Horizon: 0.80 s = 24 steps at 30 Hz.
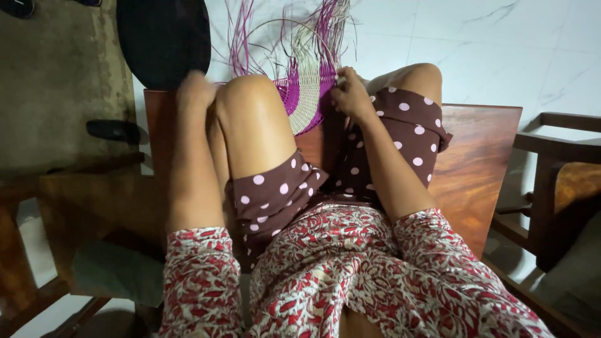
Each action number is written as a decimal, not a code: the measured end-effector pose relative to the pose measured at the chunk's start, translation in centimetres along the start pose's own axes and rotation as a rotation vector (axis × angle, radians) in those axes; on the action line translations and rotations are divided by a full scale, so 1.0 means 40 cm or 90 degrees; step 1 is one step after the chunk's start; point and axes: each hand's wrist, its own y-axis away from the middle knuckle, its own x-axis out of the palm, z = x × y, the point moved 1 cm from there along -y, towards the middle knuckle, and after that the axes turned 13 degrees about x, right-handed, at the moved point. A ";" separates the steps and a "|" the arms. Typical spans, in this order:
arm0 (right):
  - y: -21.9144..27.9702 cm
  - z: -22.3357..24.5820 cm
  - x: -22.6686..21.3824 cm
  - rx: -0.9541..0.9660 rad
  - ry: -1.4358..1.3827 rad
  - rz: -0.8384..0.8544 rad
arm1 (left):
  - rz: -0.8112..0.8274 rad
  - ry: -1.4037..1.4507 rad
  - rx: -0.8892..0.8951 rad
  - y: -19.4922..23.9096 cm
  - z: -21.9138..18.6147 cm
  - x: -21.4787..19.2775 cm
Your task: The person weaves a basket using purple and natural-colored reeds, interlacing strands by hand while seated cross-legged. The basket gradually takes shape as the person continues to weave the material around the frame.
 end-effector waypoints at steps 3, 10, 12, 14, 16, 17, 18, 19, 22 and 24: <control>-0.006 -0.005 -0.007 0.026 0.049 -0.019 | -0.162 -0.042 0.130 -0.001 -0.168 -0.069; 0.016 0.016 -0.022 0.091 0.131 -0.024 | 0.149 -0.005 0.195 0.033 -0.446 0.021; 0.014 0.002 -0.022 0.043 0.108 -0.001 | 0.171 -0.252 0.241 0.015 -0.451 0.101; 0.033 0.025 -0.030 0.052 0.109 0.009 | 0.119 -0.268 0.264 0.003 -0.446 0.134; 0.024 0.019 -0.024 0.057 0.111 0.023 | 0.063 -0.283 0.282 0.007 -0.440 0.142; 0.006 0.003 -0.021 0.024 0.064 0.009 | 0.065 -0.255 0.252 0.015 -0.441 0.134; -0.011 -0.013 -0.020 -0.010 0.016 -0.007 | 0.068 -0.227 0.225 0.022 -0.445 0.125; -0.030 -0.028 -0.017 -0.011 0.016 -0.007 | 0.067 -0.228 0.224 0.024 -0.444 0.129; -0.075 -0.075 -0.012 -0.037 -0.005 -0.036 | 0.104 -0.317 0.237 0.029 -0.447 0.149; -0.089 -0.096 -0.007 -0.099 0.020 -0.070 | 0.095 -0.326 0.217 0.037 -0.450 0.163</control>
